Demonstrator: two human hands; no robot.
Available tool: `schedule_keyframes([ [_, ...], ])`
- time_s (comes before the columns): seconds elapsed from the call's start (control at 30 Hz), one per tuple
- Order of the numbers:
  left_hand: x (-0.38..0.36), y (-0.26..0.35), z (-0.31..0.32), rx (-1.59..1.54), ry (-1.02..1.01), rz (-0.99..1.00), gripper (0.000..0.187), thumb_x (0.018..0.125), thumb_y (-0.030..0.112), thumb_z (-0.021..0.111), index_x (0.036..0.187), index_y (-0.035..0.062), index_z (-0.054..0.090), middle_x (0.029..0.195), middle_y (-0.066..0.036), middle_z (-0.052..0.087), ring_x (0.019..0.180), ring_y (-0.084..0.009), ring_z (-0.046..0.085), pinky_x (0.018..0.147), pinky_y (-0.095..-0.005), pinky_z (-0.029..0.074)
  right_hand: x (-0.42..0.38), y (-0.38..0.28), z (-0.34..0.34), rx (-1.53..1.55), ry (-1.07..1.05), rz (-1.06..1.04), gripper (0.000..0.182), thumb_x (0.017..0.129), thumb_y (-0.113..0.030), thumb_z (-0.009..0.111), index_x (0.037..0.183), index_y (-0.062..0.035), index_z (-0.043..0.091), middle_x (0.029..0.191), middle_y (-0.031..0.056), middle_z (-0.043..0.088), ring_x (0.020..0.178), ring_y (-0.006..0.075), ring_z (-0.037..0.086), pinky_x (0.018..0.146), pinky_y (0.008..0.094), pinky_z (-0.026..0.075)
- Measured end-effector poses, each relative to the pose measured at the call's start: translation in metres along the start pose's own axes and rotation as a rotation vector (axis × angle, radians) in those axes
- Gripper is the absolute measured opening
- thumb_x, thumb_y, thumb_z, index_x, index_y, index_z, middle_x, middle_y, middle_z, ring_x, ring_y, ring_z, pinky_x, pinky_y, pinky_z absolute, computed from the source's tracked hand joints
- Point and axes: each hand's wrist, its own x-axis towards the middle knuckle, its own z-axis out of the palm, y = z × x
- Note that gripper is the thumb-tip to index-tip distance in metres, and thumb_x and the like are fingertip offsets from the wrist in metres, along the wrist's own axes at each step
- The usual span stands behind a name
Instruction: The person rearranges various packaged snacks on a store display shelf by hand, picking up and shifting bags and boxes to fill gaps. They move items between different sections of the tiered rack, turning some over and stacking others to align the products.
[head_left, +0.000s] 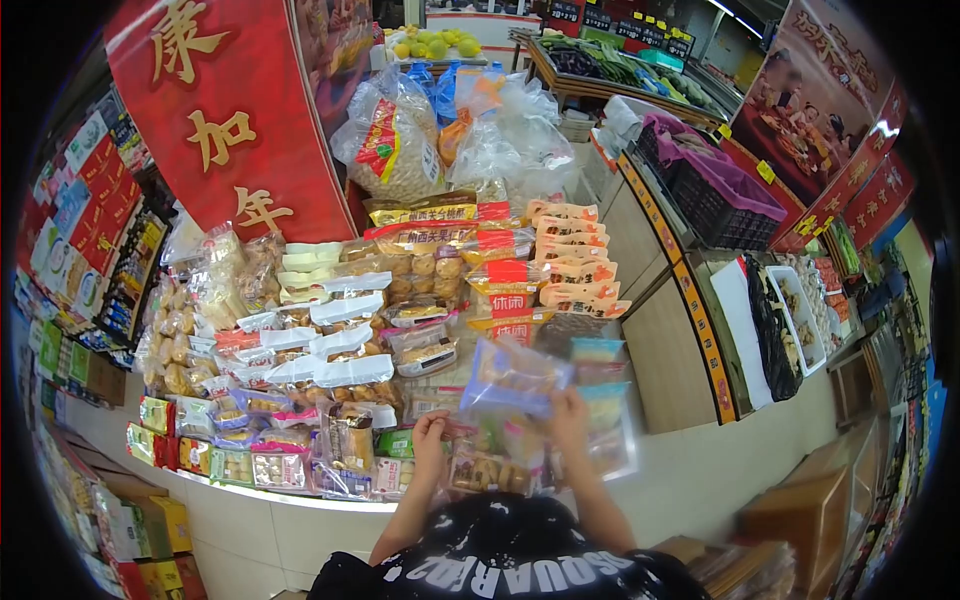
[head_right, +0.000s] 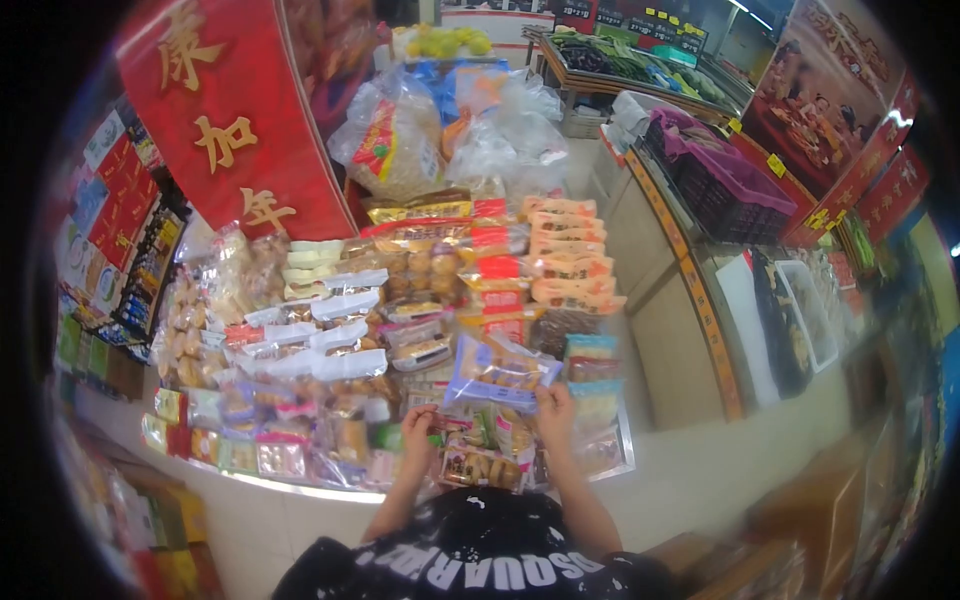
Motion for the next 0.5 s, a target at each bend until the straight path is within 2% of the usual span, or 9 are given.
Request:
schedule_keyframes([
  [0.03,0.000,0.001,-0.003,-0.002,0.001,-0.003,0.017,0.099,0.008,0.052,0.108,0.0013,0.064,0.084,-0.004,0.066,0.078,-0.0113,0.062,0.070,-0.0270,0.049,0.000,-0.009,-0.002,-0.003,0.000,0.001,0.019,0.094,-0.018,0.068,0.082,-0.0040,0.062,0.078,0.0018,0.061,0.076,0.0136,0.054,0.072,0.0300,0.044],
  [0.1,0.001,0.008,-0.004,0.044,-0.015,-0.040,0.017,0.099,0.009,0.052,0.109,0.0014,0.064,0.087,-0.004,0.065,0.080,-0.0118,0.062,0.073,-0.0271,0.050,0.000,-0.026,-0.004,0.145,-0.011,0.097,0.023,0.099,-0.023,0.064,0.086,-0.0037,0.064,0.085,-0.0018,0.062,0.080,0.0077,0.053,0.074,0.0259,0.044],
  [0.13,0.000,0.012,-0.002,0.043,-0.017,-0.042,0.017,0.099,0.009,0.052,0.109,0.0014,0.064,0.087,-0.004,0.065,0.080,-0.0118,0.062,0.073,-0.0271,0.050,0.000,-0.034,-0.003,0.143,-0.009,0.096,0.023,0.099,-0.023,0.064,0.086,-0.0037,0.064,0.085,-0.0018,0.062,0.080,0.0077,0.053,0.074,0.0259,0.044],
  [0.2,-0.002,0.018,0.003,0.049,-0.058,-0.058,0.018,0.099,0.010,0.053,0.110,0.0014,0.064,0.093,-0.005,0.065,0.082,-0.0125,0.063,0.075,-0.0275,0.052,0.000,-0.048,0.001,0.350,0.046,0.177,0.025,0.101,-0.025,0.061,0.089,-0.0037,0.064,0.087,-0.0015,0.063,0.080,0.0087,0.054,0.073,0.0274,0.045],
  [0.33,0.001,0.014,0.002,0.090,-0.093,-0.104,0.019,0.100,0.011,0.053,0.112,0.0009,0.063,0.097,-0.005,0.064,0.083,-0.0134,0.063,0.075,-0.0281,0.054,-0.002,-0.051,0.012,0.442,0.131,0.188,0.028,0.101,-0.028,0.060,0.090,-0.0024,0.064,0.087,-0.0005,0.063,0.081,0.0094,0.055,0.073,0.0279,0.046],
  [0.37,0.002,0.013,0.000,0.083,-0.129,-0.070,0.019,0.100,0.012,0.053,0.112,0.0008,0.063,0.096,-0.005,0.064,0.084,-0.0136,0.064,0.075,-0.0284,0.054,0.000,-0.043,0.009,0.380,0.106,0.189,0.026,0.101,-0.026,0.059,0.108,-0.0007,0.062,0.094,0.0018,0.064,0.086,0.0126,0.057,0.078,0.0300,0.048],
  [0.4,0.001,0.013,-0.001,0.076,-0.164,-0.033,0.019,0.100,0.013,0.053,0.112,0.0006,0.063,0.095,-0.005,0.064,0.084,-0.0138,0.064,0.075,-0.0286,0.054,0.001,-0.037,0.008,0.320,0.078,0.190,0.036,0.101,-0.023,0.058,0.126,0.0011,0.060,0.101,0.0042,0.065,0.091,0.0158,0.060,0.083,0.0322,0.050],
  [0.43,-0.001,0.014,-0.002,0.075,-0.153,-0.031,0.019,0.100,0.013,0.053,0.112,0.0006,0.063,0.095,-0.005,0.064,0.084,-0.0138,0.064,0.075,-0.0286,0.054,0.000,-0.032,0.008,0.321,0.067,0.192,0.036,0.101,-0.023,0.058,0.126,0.0011,0.060,0.101,0.0042,0.065,0.091,0.0158,0.060,0.083,0.0322,0.050],
  [0.5,-0.004,0.018,-0.002,0.062,-0.141,-0.028,0.021,0.101,0.014,0.053,0.114,0.0008,0.062,0.097,-0.006,0.065,0.085,-0.0140,0.064,0.077,-0.0285,0.053,0.000,-0.028,0.009,0.365,0.066,0.274,0.027,0.101,-0.024,0.058,0.117,-0.0027,0.063,0.091,0.0014,0.060,0.086,0.0139,0.057,0.080,0.0309,0.049],
])
